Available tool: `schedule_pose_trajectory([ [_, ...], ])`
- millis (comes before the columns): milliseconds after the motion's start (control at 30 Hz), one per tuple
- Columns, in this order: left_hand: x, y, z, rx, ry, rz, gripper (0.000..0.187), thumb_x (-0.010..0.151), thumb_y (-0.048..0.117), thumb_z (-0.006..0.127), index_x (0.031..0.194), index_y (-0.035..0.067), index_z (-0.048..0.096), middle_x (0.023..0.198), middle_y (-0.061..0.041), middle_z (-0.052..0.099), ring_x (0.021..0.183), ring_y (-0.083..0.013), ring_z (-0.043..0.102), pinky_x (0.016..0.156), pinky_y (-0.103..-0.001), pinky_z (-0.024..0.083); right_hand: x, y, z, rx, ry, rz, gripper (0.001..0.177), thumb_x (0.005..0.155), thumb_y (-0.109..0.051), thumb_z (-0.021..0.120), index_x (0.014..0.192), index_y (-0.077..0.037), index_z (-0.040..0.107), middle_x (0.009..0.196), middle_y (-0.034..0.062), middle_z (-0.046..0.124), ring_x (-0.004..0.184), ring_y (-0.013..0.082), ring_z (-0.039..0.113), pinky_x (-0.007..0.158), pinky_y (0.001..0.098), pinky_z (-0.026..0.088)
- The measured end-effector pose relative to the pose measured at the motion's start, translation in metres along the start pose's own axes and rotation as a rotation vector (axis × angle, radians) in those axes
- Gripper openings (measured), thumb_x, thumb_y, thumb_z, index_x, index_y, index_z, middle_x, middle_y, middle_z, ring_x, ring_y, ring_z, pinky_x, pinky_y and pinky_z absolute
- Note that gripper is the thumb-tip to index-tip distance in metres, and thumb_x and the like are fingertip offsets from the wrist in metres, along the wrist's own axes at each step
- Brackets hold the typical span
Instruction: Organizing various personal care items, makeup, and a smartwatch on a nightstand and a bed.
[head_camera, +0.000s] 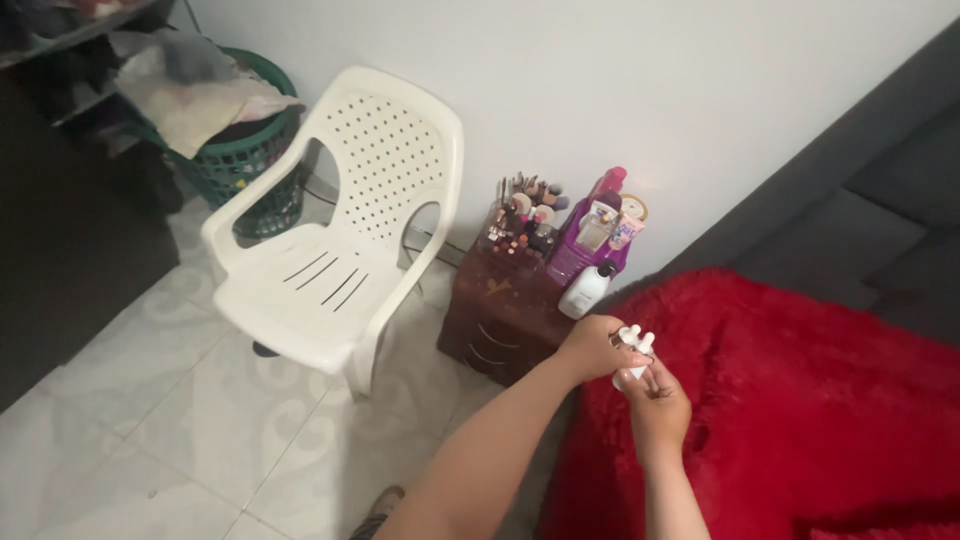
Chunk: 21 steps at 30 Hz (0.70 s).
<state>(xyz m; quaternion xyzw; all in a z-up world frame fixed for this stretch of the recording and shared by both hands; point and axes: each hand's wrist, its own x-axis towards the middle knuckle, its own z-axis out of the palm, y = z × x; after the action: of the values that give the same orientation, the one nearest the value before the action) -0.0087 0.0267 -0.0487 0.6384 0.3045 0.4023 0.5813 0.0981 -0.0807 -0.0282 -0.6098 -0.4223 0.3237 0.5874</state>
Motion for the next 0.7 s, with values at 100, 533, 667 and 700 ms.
schedule_pose_trajectory([
  [100, 0.019, -0.018, -0.019, -0.050, -0.024, 0.004, 0.031, 0.074, 0.023, 0.087, 0.089, 0.001, 0.071, 0.081, -0.008, 0.073, 0.071, -0.0128, 0.065, 0.066, -0.032, 0.054, 0.015, 0.004, 0.021, -0.060, 0.047, 0.050, 0.047, 0.093, 0.003, 0.068, 0.139, 0.000, 0.062, 0.125, 0.0110, 0.072, 0.111, 0.0166, 0.069, 0.094, 0.0293, 0.056],
  [533, 0.069, -0.039, -0.123, -0.093, -0.060, -0.095, 0.044, 0.073, 0.016, 0.089, 0.109, -0.002, 0.072, 0.097, -0.011, 0.076, 0.087, -0.0151, 0.072, 0.078, -0.033, 0.058, 0.080, 0.034, 0.125, -0.072, 0.088, 0.076, 0.047, 0.092, 0.001, 0.070, 0.138, 0.000, 0.063, 0.122, 0.0101, 0.073, 0.108, 0.0154, 0.069, 0.093, 0.0296, 0.056],
  [667, 0.076, -0.027, -0.151, -0.085, -0.067, -0.131, 0.042, 0.075, 0.016, 0.087, 0.110, -0.001, 0.072, 0.096, -0.012, 0.076, 0.085, -0.0156, 0.072, 0.076, -0.035, 0.059, 0.093, 0.029, 0.148, -0.043, 0.060, 0.088, 0.049, 0.091, 0.002, 0.069, 0.140, 0.000, 0.062, 0.123, 0.0103, 0.073, 0.109, 0.0157, 0.069, 0.094, 0.0299, 0.055],
  [700, 0.078, -0.030, -0.153, -0.087, -0.069, -0.133, 0.042, 0.075, 0.016, 0.087, 0.110, -0.001, 0.072, 0.096, -0.012, 0.076, 0.085, -0.0156, 0.072, 0.076, -0.035, 0.059, 0.094, 0.030, 0.151, -0.045, 0.061, 0.090, 0.049, 0.091, 0.002, 0.069, 0.140, 0.000, 0.062, 0.123, 0.0103, 0.073, 0.109, 0.0157, 0.069, 0.094, 0.0299, 0.055],
])
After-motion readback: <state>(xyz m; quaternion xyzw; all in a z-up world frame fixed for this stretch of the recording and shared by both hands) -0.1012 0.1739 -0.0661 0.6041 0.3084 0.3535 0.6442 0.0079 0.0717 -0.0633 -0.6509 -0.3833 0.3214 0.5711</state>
